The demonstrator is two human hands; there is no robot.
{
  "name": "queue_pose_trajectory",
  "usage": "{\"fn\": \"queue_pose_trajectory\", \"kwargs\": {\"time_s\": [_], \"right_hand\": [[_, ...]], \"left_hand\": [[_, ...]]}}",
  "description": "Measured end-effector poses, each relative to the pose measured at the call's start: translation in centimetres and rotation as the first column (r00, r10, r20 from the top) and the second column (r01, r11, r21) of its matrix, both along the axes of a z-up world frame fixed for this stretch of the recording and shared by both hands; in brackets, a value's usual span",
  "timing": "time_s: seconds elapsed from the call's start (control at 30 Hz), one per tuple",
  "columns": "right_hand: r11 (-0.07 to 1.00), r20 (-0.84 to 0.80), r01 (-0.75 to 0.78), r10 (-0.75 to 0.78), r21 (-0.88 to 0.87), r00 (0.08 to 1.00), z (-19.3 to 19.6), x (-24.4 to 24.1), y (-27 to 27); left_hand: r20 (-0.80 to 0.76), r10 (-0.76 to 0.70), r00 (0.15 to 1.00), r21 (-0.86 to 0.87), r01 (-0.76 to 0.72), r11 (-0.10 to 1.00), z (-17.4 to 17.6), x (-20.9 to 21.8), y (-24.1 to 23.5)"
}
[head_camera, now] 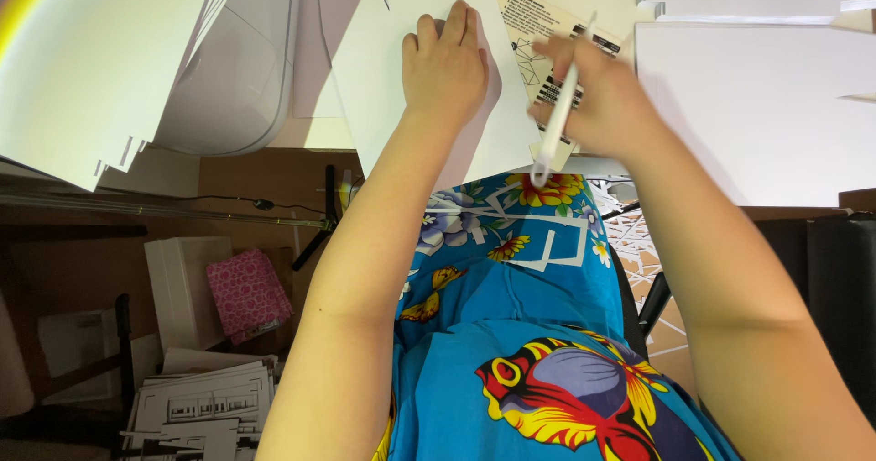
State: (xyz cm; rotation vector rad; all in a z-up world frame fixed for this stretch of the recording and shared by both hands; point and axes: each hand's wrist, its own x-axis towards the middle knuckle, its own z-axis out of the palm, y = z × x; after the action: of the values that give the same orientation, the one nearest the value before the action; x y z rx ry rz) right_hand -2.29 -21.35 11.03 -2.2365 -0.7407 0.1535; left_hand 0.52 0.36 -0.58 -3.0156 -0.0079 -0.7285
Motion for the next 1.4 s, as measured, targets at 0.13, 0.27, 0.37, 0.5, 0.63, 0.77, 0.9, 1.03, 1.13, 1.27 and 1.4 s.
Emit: {"fn": "queue_pose_trajectory", "kwargs": {"time_s": [0.13,0.27,0.37,0.5,0.63,0.77,0.9,1.03,1.13,1.27,1.4], "right_hand": [[0.974,0.015,-0.123,0.128,-0.188,0.992,-3.8,-3.1,-1.9],[0.968,0.150,-0.175,0.202,-0.178,0.968,-5.4,-4.0,-2.1],[0.972,0.177,-0.146,0.178,-0.182,0.968,-6.3,-3.9,-2.3],[0.978,0.224,-0.135,0.169,-0.157,0.960,-7.1,-3.7,-2.4],[0.978,0.213,-0.120,0.156,-0.172,0.964,-7.3,-3.7,-2.5],[0.976,0.207,-0.112,0.150,-0.186,0.967,-7.1,-3.8,-2.4],[0.980,0.173,-0.082,0.114,-0.182,0.978,-6.6,-4.1,-2.3],[0.980,0.167,-0.078,0.109,-0.184,0.980,-6.6,-4.1,-2.4],[0.978,0.176,-0.086,0.120,-0.189,0.977,-6.7,-4.0,-2.4],[0.979,0.192,-0.094,0.129,-0.183,0.973,-6.8,-4.0,-2.4],[0.977,0.170,-0.131,0.159,-0.166,0.973,-5.1,-4.0,-2.1]], "left_hand": [[-0.155,0.004,0.988,-0.002,-0.005,1.000,0.8,-0.1,-0.1],[-0.143,0.022,0.989,0.027,-0.018,0.999,0.3,0.2,-0.1],[-0.227,0.013,0.974,0.008,-0.011,1.000,1.0,0.2,-0.1],[-0.151,0.010,0.988,0.032,-0.006,0.999,0.7,0.1,0.0],[-0.198,0.004,0.980,0.031,0.002,1.000,1.0,0.0,0.1],[-0.175,-0.001,0.984,0.030,0.006,1.000,0.8,0.0,0.1],[-0.188,-0.005,0.982,0.026,0.010,1.000,1.3,-0.2,0.0],[-0.191,-0.005,0.982,0.024,0.010,1.000,1.2,-0.2,0.0],[-0.150,0.000,0.989,0.040,0.006,0.999,0.9,-0.1,0.1],[-0.136,-0.001,0.991,0.040,0.006,0.999,1.0,-0.2,0.0],[-0.081,0.019,0.997,0.093,-0.011,0.996,0.5,-0.3,-0.1]]}}
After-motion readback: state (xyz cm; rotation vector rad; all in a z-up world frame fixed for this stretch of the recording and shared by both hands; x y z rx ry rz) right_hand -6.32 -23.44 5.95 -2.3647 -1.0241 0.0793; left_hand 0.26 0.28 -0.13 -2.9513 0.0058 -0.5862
